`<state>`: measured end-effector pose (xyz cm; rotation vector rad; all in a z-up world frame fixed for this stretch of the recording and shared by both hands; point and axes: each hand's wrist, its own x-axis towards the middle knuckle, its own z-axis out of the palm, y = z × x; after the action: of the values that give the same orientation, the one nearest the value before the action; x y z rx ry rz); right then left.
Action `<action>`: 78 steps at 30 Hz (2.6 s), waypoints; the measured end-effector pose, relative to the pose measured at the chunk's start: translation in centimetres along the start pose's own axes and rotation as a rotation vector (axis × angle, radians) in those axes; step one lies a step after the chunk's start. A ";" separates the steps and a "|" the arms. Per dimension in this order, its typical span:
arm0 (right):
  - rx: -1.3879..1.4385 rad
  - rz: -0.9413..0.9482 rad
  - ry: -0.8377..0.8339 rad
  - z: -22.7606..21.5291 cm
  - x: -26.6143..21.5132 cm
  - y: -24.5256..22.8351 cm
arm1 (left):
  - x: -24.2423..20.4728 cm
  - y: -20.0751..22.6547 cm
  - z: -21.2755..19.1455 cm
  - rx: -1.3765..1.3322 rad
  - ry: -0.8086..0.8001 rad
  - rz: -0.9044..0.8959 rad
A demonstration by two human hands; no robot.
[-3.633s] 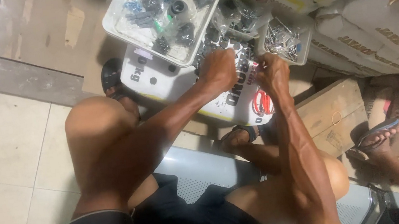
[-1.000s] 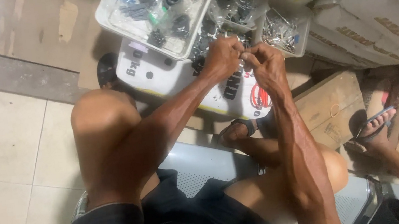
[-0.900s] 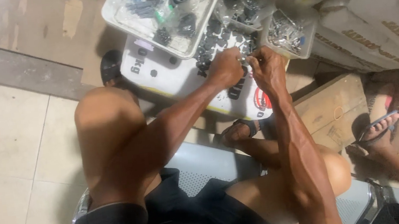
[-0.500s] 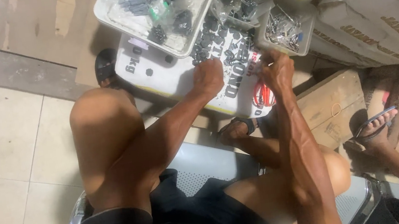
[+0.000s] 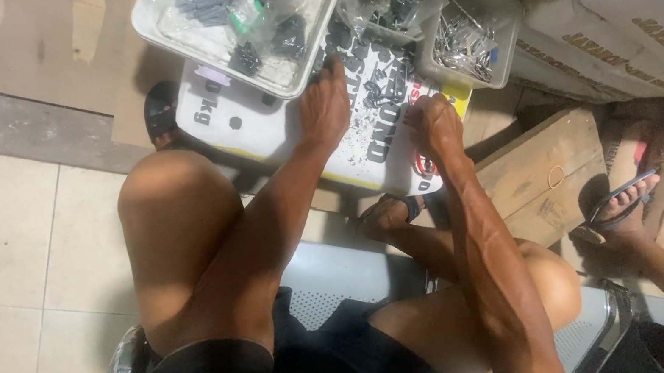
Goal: Assembling small metal hardware components like screws and washers by hand in a warehouse setting.
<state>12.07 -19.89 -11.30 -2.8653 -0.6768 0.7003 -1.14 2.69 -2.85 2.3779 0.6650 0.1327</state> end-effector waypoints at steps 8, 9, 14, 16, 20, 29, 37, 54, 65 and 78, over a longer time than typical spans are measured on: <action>0.286 -0.175 0.075 -10.9 -5.1 -8.0 | 1.9 -3.2 5.8 0.108 0.019 0.032; 0.399 -0.222 0.118 -12.0 -5.9 -8.8 | 2.0 -3.5 6.1 0.105 0.038 0.066; 0.656 -0.312 0.202 -15.5 -8.2 -10.2 | 2.2 -4.6 7.1 0.119 0.112 0.119; 0.766 -0.310 0.205 -17.2 -9.5 -11.2 | 2.2 -5.2 8.3 0.100 0.137 0.129; 0.965 -0.326 0.211 -19.6 -11.6 -12.3 | 1.7 -6.2 10.7 -0.172 0.137 0.059; 1.097 -0.351 0.132 -20.2 -11.6 -13.0 | 1.6 -2.5 6.8 -0.426 0.157 0.019; 1.142 -0.505 0.199 -22.2 -13.4 -13.9 | 0.1 8.7 -10.6 -0.863 0.049 -0.077; 1.083 -0.556 0.177 -20.8 -12.2 -14.5 | 1.1 8.1 -8.3 -1.008 0.171 -0.020; 1.057 -0.413 0.177 -21.0 -12.1 -13.9 | 0.7 9.0 -7.1 -0.742 0.186 0.230; 0.858 -0.406 0.266 -19.9 -9.7 -13.1 | 1.6 8.2 -5.5 -0.830 0.095 0.321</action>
<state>8.39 -12.66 13.13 -1.9109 -0.6695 0.3935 2.30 1.27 6.39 1.6520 0.1888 0.5483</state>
